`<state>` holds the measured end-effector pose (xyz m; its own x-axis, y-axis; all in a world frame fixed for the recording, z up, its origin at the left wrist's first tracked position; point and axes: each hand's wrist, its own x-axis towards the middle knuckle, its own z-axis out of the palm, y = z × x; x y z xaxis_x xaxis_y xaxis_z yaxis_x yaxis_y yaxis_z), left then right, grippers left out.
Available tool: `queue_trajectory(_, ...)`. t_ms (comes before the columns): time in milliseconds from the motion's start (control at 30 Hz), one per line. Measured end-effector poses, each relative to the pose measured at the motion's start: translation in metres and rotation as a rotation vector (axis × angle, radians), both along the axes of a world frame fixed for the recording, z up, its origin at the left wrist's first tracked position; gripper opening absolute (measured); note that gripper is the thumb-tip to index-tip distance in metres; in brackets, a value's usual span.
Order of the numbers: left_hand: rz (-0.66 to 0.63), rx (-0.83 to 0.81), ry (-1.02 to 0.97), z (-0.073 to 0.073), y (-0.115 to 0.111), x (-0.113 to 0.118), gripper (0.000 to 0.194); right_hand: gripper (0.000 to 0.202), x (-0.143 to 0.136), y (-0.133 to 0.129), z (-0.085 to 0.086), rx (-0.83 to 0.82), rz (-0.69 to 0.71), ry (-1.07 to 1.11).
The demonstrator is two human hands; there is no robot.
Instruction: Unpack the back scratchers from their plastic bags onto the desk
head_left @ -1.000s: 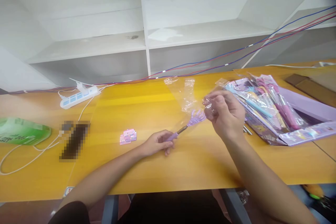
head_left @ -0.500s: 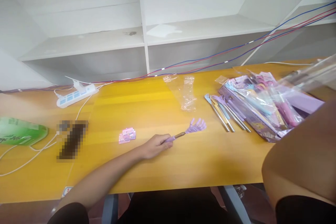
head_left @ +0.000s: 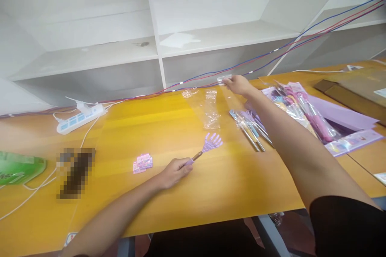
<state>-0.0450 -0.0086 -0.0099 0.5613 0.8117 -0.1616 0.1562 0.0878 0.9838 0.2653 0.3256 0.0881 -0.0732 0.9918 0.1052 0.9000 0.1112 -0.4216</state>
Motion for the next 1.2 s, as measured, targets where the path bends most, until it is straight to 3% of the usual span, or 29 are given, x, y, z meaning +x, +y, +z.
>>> queue_trajectory(100,0.012,-0.032,-0.035,-0.004,0.001,0.0,0.057,0.042,-0.007,0.015,-0.012,-0.061,-0.023,-0.005)
queue_trajectory(267,0.024,-0.087,-0.101,-0.008,0.001,0.002,0.056,0.037,-0.029,0.014,-0.028,-0.093,-0.021,0.038)
queue_trajectory(433,0.079,-0.151,-0.216,-0.009,-0.001,0.007,0.053,0.039,-0.054,-0.007,-0.028,0.077,-0.054,0.122)
queue_trajectory(500,0.11,-0.17,-0.248,-0.01,-0.002,0.009,0.052,0.036,-0.061,-0.037,-0.03,0.184,-0.046,0.262)
queue_trajectory(567,0.182,-0.161,-0.241,-0.011,-0.002,0.01,0.052,0.032,-0.068,-0.086,-0.037,0.189,0.009,0.578)
queue_trajectory(633,0.314,-0.066,-0.132,-0.01,-0.002,0.011,0.049,0.038,-0.078,-0.151,-0.048,-0.037,0.092,0.941)
queue_trajectory(700,0.427,0.11,0.093,-0.007,-0.001,0.01,0.04,0.052,-0.091,-0.222,-0.056,-0.368,0.22,1.188)
queue_trajectory(767,0.412,0.274,0.343,-0.003,-0.001,0.01,0.025,0.06,-0.109,-0.282,-0.057,-0.645,0.292,1.39)
queue_trajectory(833,0.326,0.364,0.539,0.0,-0.002,0.011,0.015,0.055,-0.127,-0.321,-0.049,-0.706,0.189,1.603)
queue_trajectory(900,0.255,0.418,0.666,0.002,-0.004,0.012,0.013,0.046,-0.139,-0.34,-0.036,-0.648,0.029,1.764)
queue_trajectory(1000,0.172,0.508,0.705,0.009,-0.008,0.012,0.023,0.069,-0.142,-0.349,-0.019,-0.594,-0.089,1.831)
queue_trajectory(1100,0.055,0.581,0.568,0.022,-0.016,0.014,0.031,0.083,-0.128,-0.358,-0.01,-0.666,-0.022,1.739)
queue_trajectory(1200,-0.1,0.544,0.411,0.042,-0.032,0.02,0.039,0.079,-0.099,-0.376,-0.001,-0.766,0.18,1.491)
